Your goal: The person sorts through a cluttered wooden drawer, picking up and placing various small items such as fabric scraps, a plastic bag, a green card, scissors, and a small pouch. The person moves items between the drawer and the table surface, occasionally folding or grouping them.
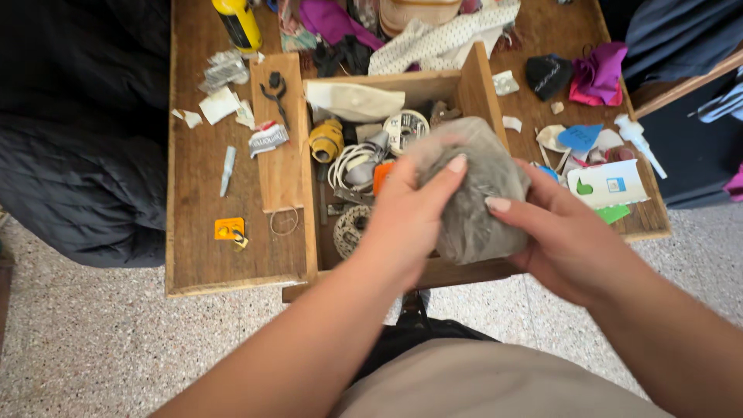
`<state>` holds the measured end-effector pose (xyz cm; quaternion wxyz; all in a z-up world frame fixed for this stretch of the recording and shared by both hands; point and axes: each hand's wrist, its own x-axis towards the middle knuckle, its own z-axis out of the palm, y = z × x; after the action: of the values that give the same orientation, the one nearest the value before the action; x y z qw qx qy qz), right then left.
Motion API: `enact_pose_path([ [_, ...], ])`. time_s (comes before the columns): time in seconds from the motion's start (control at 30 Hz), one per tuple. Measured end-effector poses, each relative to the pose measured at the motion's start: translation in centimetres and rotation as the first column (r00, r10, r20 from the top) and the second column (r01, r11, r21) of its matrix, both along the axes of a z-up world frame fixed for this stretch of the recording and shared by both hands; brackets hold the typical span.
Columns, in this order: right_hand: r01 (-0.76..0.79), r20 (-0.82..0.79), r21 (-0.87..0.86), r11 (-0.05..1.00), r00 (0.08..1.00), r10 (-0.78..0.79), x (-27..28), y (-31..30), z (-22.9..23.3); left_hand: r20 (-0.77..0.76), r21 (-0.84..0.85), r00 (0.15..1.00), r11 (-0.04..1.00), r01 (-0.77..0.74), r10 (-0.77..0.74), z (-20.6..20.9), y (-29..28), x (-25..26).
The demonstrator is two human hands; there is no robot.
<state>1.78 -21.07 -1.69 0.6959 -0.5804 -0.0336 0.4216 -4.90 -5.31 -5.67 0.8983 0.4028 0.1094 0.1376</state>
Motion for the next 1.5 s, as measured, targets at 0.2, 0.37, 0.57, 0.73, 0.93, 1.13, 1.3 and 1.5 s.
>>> enact_pose_path([
  [0.2,-0.129,0.168,-0.226,0.966,0.971,0.169,2.9,3.1,0.9,-0.156,0.667,0.986,0.731,0.148,-0.058,0.4,7.2,-0.9],
  [0.37,-0.348,0.217,-0.311,0.884,0.880,0.423,5.3,8.2,1.4,-0.360,0.832,0.927,0.485,0.270,0.102,2.9,11.7,-0.9],
  [0.57,-0.548,0.454,-0.572,0.611,0.409,0.792,4.2,11.9,-3.3,-0.653,0.750,0.731,0.308,0.586,0.199,0.7,12.9,-5.1],
  [0.73,-0.355,0.534,-0.758,0.548,0.146,0.833,2.2,12.6,-6.8,-0.656,0.745,0.713,0.371,0.555,0.249,-3.0,11.8,-7.5],
  [0.93,-0.203,0.640,-0.734,0.648,0.113,0.760,0.3,11.8,-6.7,-0.585,0.802,0.756,0.073,0.592,0.295,-2.0,10.7,-7.5],
  [1.13,-0.074,0.643,-0.717,0.693,0.312,0.699,0.5,10.2,-3.4,-0.512,0.807,0.803,-0.151,0.571,0.305,1.0,10.6,-5.8],
  [1.3,0.080,0.576,-0.720,0.689,0.623,0.529,2.3,4.5,-0.2,-0.413,0.869,0.904,-0.342,0.356,-0.109,-0.3,9.8,-3.7],
  [1.5,-0.038,0.682,-0.473,0.880,0.617,0.393,1.5,0.2,-0.9,-0.526,0.786,0.846,-0.432,0.441,-0.093,-2.9,8.5,-3.2],
])
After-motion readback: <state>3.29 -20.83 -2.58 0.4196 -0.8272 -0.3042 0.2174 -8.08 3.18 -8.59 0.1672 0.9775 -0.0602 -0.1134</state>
